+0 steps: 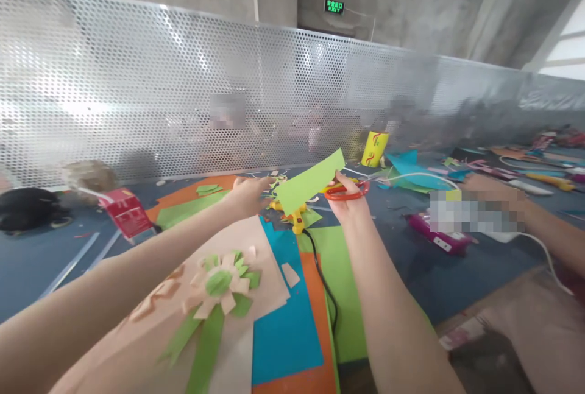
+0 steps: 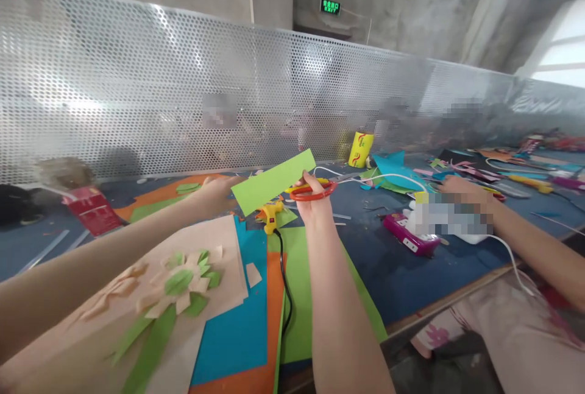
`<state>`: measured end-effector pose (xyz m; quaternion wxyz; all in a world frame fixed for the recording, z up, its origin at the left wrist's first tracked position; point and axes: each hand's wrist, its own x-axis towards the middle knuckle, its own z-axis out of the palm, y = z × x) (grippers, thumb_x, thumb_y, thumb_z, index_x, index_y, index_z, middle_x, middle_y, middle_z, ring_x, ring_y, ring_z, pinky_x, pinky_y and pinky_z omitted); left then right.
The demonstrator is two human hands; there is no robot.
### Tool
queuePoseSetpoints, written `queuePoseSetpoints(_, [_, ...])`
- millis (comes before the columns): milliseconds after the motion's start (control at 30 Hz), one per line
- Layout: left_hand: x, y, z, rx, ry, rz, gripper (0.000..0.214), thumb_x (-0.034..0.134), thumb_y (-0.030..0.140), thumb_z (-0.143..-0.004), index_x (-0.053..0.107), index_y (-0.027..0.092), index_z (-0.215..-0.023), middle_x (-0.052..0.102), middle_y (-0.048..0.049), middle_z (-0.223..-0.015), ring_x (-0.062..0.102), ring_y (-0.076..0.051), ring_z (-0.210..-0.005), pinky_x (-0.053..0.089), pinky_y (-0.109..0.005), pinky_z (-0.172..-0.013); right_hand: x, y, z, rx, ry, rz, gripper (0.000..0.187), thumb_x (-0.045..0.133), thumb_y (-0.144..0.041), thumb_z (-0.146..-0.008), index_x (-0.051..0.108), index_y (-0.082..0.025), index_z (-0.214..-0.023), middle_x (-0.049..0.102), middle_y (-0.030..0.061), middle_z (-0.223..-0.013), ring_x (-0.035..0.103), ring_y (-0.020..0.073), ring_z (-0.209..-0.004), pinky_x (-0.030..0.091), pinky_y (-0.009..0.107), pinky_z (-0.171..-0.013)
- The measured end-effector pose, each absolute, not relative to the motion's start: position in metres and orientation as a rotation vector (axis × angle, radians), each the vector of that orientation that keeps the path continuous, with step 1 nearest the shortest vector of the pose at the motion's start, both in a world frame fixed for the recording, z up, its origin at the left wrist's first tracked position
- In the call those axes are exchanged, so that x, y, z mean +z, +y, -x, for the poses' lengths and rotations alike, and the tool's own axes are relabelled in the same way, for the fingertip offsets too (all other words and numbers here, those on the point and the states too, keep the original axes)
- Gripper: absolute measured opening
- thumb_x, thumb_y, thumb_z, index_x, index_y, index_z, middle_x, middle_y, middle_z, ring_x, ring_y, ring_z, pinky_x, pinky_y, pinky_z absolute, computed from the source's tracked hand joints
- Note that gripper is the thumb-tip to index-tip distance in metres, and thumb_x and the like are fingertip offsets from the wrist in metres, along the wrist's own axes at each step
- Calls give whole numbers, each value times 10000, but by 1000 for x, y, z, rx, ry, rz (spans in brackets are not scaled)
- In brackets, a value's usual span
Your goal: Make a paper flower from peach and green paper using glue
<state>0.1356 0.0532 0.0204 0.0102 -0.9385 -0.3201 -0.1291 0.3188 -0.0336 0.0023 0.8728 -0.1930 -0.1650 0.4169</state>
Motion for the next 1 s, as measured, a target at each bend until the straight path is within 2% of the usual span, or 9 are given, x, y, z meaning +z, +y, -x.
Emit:
queuePoseSetpoints(67, [17, 9, -119, -347, -921, 3071, 449, 442, 452, -734, 473, 238, -1127, 630, -38, -988, 564, -222, -888, 357, -364, -823, 3, -34, -316, 863, -365, 404, 251, 619, -40, -617, 448, -155, -473, 495, -76, -459, 473, 21, -443, 423, 129, -433])
queuePoseSetpoints(133, [10, -29, -109, -269, -1016, 3168, 596, 471, 507, -687, 373, 264, -1222, 633, -28, -991, 572, -231, -858, 376, -353, -781, 3, -35, -315, 865, -382, 394, 249, 635, -51, -606, 448, -159, -483, 503, -77, -475, 485, 29, -456, 428, 144, -437])
queuePoseSetpoints(300, [-13, -67, -108, -198, -907, 3049, 573, 433, 432, -730, 358, 194, -1245, 662, -73, -851, 476, -283, -1035, 219, -462, -903, -1, -34, -317, 877, -347, 409, 270, 644, -63, -609, 431, -155, -470, 493, -79, -446, 485, 26, -442, 424, 139, -442])
queuePoseSetpoints(433, [-26, -66, -112, -279, -816, 2990, 495, 367, 296, -792, 301, 201, -1273, 666, -53, -770, 517, -236, -979, 144, -475, -934, -3, -31, -316, 876, -340, 421, 287, 651, -82, -613, 418, -157, -463, 480, -85, -424, 472, 24, -420, 421, 142, -436])
queuePoseSetpoints(600, [-31, -67, -117, -425, -937, 3113, 519, 427, 243, -758, 311, 219, -1263, 668, -24, -750, 576, -207, -827, 276, -431, -886, -4, -30, -311, 908, -352, 434, 300, 667, -101, -601, 408, -159, -462, 470, -88, -421, 466, 32, -407, 419, 162, -421])
queuePoseSetpoints(667, [-25, -61, -118, -511, -1122, 3294, 458, 479, 294, -727, 423, 242, -1178, 668, -2, -743, 595, -183, -738, 408, -326, -734, -2, -32, -310, 914, -364, 426, 290, 668, -102, -598, 416, -159, -467, 483, -87, -434, 468, 29, -411, 427, 162, -437])
queuePoseSetpoints(767, [-7, -34, -122, -621, -1332, 3443, 234, 551, 305, -662, 609, 190, -857, 661, -13, -694, 598, -154, -604, 432, -235, -534, 0, -35, -311, 915, -388, 408, 277, 667, -102, -594, 426, -161, -473, 483, -92, -438, 469, 25, -419, 440, 159, -467])
queuePoseSetpoints(900, [24, 31, -136, -1036, -1275, 3120, 163, 614, 241, -593, 621, 167, -738, 649, -22, -693, 589, -164, -669, 429, -235, -586, 0, -36, -314, 931, -406, 396, 239, 669, -76, -570, 459, -164, -499, 510, -82, -471, 490, 32, -442, 452, 156, -479])
queuePoseSetpoints(1000, [42, 78, -157, -1178, -1312, 2867, 200, 581, 332, -651, 607, 172, -769, 647, -38, -793, 571, -167, -741, 415, -256, -661, -1, -34, -316, 921, -415, 396, 218, 669, -63, -556, 480, -168, -526, 528, -73, -504, 526, 46, -489, 470, 157, -499])
